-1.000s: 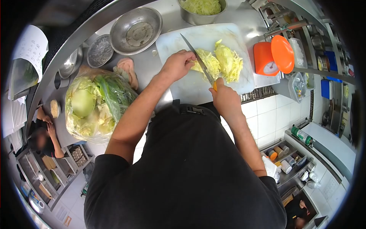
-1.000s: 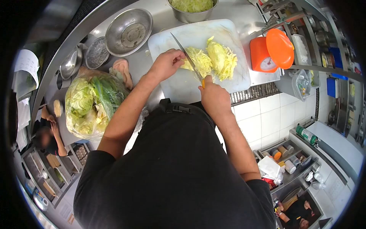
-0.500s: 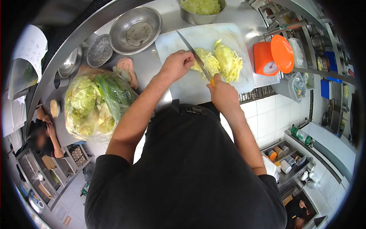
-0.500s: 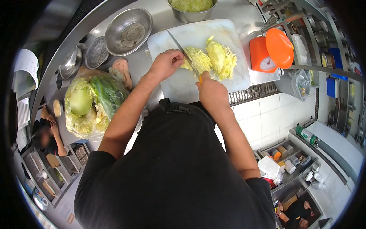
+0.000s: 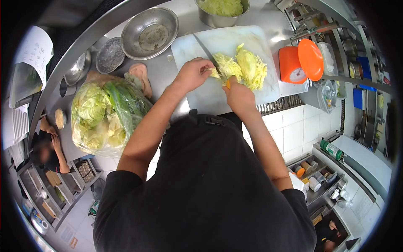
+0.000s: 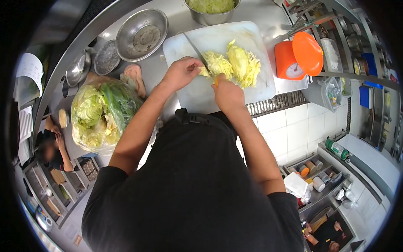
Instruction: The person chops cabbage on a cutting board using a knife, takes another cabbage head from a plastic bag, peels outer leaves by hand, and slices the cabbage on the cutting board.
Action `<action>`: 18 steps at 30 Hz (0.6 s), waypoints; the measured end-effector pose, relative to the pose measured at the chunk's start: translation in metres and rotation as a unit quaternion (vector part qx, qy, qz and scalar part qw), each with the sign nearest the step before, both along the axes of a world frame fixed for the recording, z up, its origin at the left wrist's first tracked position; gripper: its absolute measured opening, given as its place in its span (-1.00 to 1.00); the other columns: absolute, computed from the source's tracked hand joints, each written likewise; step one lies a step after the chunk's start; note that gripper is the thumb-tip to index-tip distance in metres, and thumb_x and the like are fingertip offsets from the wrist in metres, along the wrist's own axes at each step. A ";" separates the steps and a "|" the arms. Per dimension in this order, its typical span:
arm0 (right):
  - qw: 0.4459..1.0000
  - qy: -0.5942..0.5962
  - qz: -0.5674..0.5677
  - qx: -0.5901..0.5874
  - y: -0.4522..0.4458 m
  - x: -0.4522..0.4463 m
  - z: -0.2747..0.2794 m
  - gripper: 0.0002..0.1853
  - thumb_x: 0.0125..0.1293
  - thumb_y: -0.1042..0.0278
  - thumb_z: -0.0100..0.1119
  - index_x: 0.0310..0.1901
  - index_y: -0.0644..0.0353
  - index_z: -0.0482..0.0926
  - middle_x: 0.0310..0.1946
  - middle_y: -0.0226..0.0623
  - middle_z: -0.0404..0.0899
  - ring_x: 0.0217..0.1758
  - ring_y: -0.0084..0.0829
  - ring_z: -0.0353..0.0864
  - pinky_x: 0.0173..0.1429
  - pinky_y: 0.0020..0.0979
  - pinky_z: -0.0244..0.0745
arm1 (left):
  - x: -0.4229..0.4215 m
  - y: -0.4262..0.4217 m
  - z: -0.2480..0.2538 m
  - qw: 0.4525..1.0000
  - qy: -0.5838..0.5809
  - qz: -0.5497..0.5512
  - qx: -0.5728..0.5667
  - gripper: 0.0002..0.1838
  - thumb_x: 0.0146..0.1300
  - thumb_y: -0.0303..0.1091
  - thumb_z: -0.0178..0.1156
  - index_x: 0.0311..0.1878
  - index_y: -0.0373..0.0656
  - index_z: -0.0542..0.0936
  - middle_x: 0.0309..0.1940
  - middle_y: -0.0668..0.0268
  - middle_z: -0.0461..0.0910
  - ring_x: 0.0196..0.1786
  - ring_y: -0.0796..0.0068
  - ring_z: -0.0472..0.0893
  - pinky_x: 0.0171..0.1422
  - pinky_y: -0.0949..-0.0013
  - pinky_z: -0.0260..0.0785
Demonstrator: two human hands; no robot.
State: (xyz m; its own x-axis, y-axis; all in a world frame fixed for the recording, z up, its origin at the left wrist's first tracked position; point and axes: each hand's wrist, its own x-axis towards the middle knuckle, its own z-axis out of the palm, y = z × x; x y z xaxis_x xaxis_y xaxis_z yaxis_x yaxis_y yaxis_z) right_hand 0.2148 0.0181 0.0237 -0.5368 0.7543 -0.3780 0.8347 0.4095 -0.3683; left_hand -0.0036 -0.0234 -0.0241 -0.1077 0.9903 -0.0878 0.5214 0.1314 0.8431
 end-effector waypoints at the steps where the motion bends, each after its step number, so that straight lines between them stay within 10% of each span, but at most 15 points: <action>1: 1.000 0.007 -0.004 0.001 -0.003 0.006 0.007 -0.64 0.60 0.11 0.21 0.08 0.28 0.44 -0.31 0.17 0.77 -0.16 0.24 0.79 -0.07 0.14 0.66 | 0.001 -0.001 -0.001 1.000 0.003 0.003 -0.001 -0.80 0.43 -0.43 0.39 0.06 -0.24 0.73 -0.01 0.19 0.76 0.00 0.30 0.79 0.18 0.29 0.66; 8: 1.000 -0.019 0.002 0.014 -0.023 0.022 0.047 -0.66 0.57 0.16 0.27 0.02 0.29 0.45 -0.42 0.10 0.75 -0.29 0.20 0.80 -0.18 0.11 0.67 | 0.006 -0.001 0.004 0.977 0.186 0.007 0.102 -0.77 0.33 -0.40 0.45 0.02 -0.15 0.74 -0.12 0.23 0.77 -0.13 0.22 0.76 0.01 0.21 0.63; 18: 1.000 -0.015 0.008 0.010 -0.019 0.008 0.009 -0.69 0.59 0.18 0.23 0.04 0.27 0.43 -0.34 0.11 0.78 -0.21 0.18 0.82 -0.11 0.10 0.69 | 0.011 -0.002 -0.002 0.999 0.030 0.043 0.013 -0.79 0.34 -0.46 0.46 0.00 -0.22 0.72 -0.15 0.21 0.76 -0.20 0.34 0.76 0.00 0.29 0.65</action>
